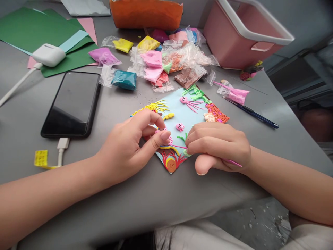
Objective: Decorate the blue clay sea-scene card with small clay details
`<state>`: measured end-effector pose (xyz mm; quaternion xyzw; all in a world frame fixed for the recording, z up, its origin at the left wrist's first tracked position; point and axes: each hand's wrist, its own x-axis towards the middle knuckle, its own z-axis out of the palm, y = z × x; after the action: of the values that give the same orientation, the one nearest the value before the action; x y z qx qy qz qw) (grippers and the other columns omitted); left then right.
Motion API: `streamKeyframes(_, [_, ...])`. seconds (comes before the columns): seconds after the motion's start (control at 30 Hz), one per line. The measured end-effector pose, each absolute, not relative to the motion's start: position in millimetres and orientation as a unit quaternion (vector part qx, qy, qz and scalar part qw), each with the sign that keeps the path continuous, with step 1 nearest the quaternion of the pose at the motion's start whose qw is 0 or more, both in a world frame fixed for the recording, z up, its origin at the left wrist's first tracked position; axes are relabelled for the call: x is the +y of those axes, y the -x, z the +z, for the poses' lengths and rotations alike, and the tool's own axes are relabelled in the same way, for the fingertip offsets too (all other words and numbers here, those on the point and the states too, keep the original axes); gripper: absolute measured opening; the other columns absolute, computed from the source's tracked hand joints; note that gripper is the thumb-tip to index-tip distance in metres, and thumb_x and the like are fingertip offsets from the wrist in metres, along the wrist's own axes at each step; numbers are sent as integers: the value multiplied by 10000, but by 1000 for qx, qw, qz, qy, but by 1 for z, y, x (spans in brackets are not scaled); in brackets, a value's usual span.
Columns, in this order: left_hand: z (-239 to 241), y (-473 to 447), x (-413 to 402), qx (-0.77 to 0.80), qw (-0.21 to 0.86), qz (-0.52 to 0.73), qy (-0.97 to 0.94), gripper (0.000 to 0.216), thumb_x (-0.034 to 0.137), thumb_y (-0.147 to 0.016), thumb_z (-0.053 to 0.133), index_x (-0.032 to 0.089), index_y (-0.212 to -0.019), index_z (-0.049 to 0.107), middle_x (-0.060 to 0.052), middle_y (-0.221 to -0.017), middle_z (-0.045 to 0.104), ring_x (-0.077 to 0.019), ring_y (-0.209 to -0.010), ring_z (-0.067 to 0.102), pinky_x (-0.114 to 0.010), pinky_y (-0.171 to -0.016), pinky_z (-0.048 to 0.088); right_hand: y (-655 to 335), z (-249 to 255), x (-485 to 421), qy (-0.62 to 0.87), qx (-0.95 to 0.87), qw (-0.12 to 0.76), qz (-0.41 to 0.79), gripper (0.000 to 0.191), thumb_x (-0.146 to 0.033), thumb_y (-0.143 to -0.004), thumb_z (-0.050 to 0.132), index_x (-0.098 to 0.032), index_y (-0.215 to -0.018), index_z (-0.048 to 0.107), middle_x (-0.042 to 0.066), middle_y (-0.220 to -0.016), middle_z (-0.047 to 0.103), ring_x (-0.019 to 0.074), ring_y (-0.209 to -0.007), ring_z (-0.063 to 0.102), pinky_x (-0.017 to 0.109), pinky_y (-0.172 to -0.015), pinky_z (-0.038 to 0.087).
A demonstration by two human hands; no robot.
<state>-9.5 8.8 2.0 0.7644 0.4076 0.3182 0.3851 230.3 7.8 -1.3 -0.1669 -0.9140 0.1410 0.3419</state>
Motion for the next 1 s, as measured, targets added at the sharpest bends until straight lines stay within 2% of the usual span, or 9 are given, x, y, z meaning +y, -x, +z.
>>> streamKeyframes(0.4, [0, 10, 9, 394, 347, 287, -801, 150, 358, -1006, 565, 227, -935, 547, -14, -870, 800, -180, -791, 767, -310, -755, 487, -230, -1, 6, 168, -910, 343, 159, 353, -438, -1061, 463, -176, -850, 569, 29, -677, 581, 119, -609, 547, 259, -614, 495])
streamKeyframes(0.67, [-2, 10, 8, 399, 334, 279, -807, 169, 388, -1004, 550, 235, -933, 559, -32, -852, 780, -223, -783, 747, -349, -753, 503, -229, 0, 5, 176, -900, 359, 173, 362, -441, -1060, 467, -179, -837, 577, 23, -671, 565, 120, -606, 550, 258, -611, 500])
streamKeyframes(1.0, [-3, 11, 8, 385, 301, 285, -824, 189, 387, -1005, 547, 229, -914, 599, -23, -813, 756, -204, -738, 713, -316, -681, 495, -226, -12, 9, 164, -896, 387, 139, 354, -447, -1051, 502, -184, -822, 565, 11, -656, 569, 108, -579, 520, 244, -578, 473])
